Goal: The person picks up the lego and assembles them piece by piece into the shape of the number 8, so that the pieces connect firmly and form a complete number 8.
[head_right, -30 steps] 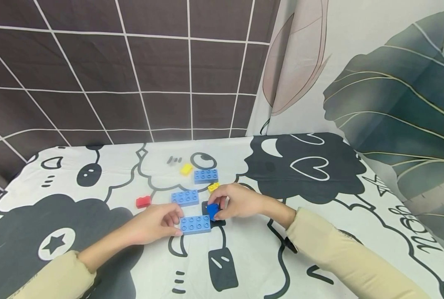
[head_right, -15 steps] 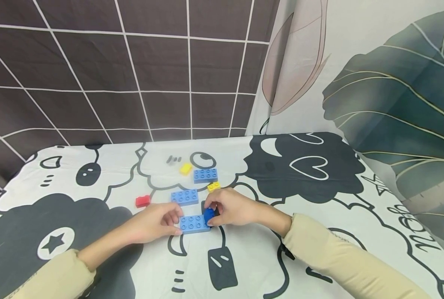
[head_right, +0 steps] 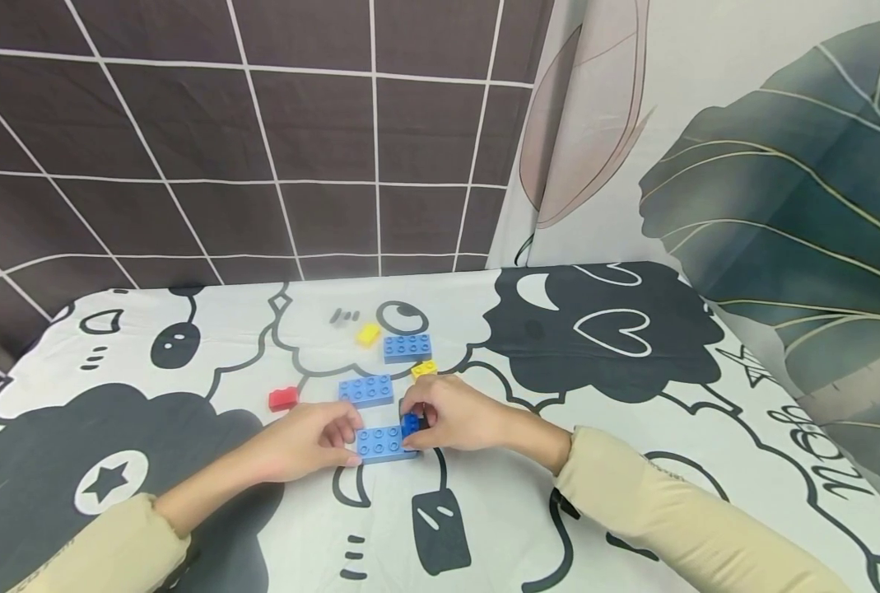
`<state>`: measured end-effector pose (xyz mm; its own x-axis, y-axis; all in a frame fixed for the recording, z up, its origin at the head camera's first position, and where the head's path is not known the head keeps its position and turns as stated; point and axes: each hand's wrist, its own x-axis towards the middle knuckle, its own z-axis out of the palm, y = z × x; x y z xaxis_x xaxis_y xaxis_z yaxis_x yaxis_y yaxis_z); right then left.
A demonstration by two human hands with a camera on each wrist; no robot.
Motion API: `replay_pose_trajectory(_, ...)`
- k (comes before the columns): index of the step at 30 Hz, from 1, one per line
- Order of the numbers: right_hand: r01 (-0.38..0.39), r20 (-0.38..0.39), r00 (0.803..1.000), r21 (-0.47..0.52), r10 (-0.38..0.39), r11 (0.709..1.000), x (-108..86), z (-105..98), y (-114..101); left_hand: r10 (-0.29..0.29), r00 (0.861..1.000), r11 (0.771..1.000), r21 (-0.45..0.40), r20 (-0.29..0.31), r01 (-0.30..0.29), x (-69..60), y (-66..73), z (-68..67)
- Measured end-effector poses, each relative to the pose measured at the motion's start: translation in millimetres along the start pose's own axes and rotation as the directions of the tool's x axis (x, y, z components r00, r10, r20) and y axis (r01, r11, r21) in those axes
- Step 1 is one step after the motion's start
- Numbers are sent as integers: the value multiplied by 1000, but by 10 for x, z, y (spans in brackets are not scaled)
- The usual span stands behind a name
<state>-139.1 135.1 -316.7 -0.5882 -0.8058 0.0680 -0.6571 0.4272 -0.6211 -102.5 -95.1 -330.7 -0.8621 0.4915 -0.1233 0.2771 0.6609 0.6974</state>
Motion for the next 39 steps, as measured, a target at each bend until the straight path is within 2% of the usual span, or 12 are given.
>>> replay_pose_trajectory(6,-39,15,999,67,38,997,-1,21,-3,3,1000,1000,2,1,-3,6,-1,6)
replay_pose_trajectory(18,-75,12,997,111,74,991,-21,55,35,13,1000,1000,0,-7,-13,7,-2,9)
replay_pose_trajectory(24,-50,3,999,116,50,992,-20,56,46,17,1000,1000,3,-5,-17,2,5,11)
replay_pose_trajectory(39,-6,-3,1000,54,6,999,27,61,57,14,1000,1000,5,-8,-14,3,2,11)
